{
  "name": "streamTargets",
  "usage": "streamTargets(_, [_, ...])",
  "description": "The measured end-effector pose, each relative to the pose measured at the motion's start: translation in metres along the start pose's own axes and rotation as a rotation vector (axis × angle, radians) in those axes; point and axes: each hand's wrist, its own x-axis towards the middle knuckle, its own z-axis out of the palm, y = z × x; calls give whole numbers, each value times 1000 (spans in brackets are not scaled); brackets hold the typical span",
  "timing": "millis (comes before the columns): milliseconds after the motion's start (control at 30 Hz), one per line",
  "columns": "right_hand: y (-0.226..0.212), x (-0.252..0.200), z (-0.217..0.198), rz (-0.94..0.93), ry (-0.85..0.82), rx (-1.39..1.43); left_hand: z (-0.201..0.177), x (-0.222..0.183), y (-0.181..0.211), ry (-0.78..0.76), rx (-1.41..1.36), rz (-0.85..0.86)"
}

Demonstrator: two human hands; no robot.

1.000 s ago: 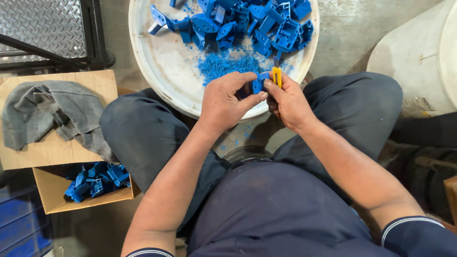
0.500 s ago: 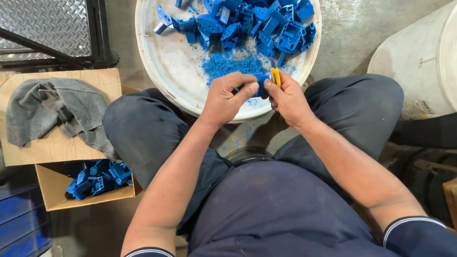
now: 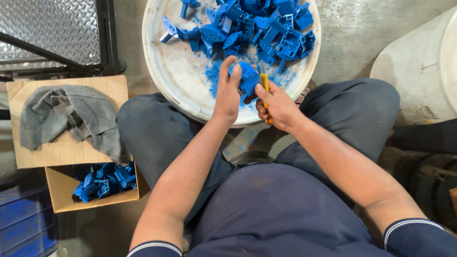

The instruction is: The person scrapes excess material from blue plastic components using a small yellow tool over a large white bucket.

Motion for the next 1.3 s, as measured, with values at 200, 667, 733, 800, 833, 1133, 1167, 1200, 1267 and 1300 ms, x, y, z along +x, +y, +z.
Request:
streamTargets(200, [8, 2, -8, -160, 76, -440, -10, 19, 10, 123, 90, 27])
streamTargets(667, [-32, -18, 10, -679, 193, -1294, -5, 9, 19, 105, 368, -181])
streamTargets(733, [-32, -17, 15, -654, 242, -1386, -6, 8, 17, 90, 427, -109])
streamTargets(800, [-33, -14, 16, -658, 277, -1449, -6, 11, 15, 102, 461, -152])
streamTargets(833, [-32, -13, 16, -674, 286, -1466, -6, 12, 14, 107, 476, -173])
streamTargets(1133, [-29, -2, 11, -684, 279, -1531, -4, 18, 14, 54, 623, -90])
streamTargets(1167, [-29, -1, 11, -696, 281, -1557, -3, 18, 15, 63, 596, -141])
streamTargets(1200, [-29, -1, 11, -701, 287, -1526, -2, 18, 16, 73, 568, -192])
streamTargets(1267, [-31, -1, 11, -711, 303, -1465, -2, 20, 17, 75, 572, -207])
streamTargets(1300, [-32, 0, 11, -706, 308, -1488, -2, 21, 17, 68, 605, -170])
